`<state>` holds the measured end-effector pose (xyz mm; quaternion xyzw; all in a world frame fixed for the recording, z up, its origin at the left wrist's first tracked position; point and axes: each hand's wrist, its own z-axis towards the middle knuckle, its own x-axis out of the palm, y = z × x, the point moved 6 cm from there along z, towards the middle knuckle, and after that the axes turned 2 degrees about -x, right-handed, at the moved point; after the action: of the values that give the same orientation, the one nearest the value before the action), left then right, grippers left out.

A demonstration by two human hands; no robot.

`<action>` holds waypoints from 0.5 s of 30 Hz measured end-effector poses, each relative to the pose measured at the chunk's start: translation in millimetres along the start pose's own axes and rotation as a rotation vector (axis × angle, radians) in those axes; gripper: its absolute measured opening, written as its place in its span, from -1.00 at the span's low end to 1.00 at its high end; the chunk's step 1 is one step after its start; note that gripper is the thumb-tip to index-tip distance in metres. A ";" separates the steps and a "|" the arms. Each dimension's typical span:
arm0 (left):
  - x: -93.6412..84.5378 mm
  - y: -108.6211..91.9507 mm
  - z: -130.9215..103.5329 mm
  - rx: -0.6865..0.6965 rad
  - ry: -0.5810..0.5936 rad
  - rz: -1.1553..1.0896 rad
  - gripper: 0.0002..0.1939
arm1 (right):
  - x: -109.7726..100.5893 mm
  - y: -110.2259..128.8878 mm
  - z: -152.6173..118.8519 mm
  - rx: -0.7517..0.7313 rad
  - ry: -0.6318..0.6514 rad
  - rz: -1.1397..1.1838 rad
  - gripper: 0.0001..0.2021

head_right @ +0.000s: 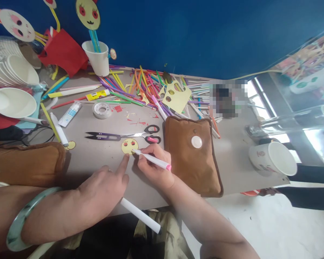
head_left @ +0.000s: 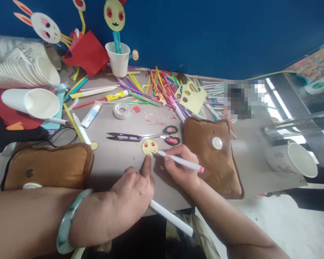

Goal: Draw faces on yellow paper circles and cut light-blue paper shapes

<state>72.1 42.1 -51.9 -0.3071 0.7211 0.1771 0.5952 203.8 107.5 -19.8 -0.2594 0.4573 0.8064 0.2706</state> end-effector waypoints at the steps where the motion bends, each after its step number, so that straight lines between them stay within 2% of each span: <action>1: -0.8 1.3 0.2 -0.035 -0.003 0.036 -0.62 | 2.3 -1.4 0.1 0.017 0.031 -0.001 -0.90; 4: -3.7 0.8 1.1 -0.067 -0.010 0.096 -0.61 | 6.3 -4.6 -0.2 0.055 0.071 -0.002 -0.90; 15: -3.1 2.5 1.3 -0.113 0.007 0.065 -0.58 | 9.8 -6.6 -1.3 0.072 0.080 0.037 -0.90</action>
<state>71.8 45.5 -49.5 -0.3171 0.7218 0.2356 0.5683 201.4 111.2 -30.8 -0.2729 0.5012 0.7834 0.2461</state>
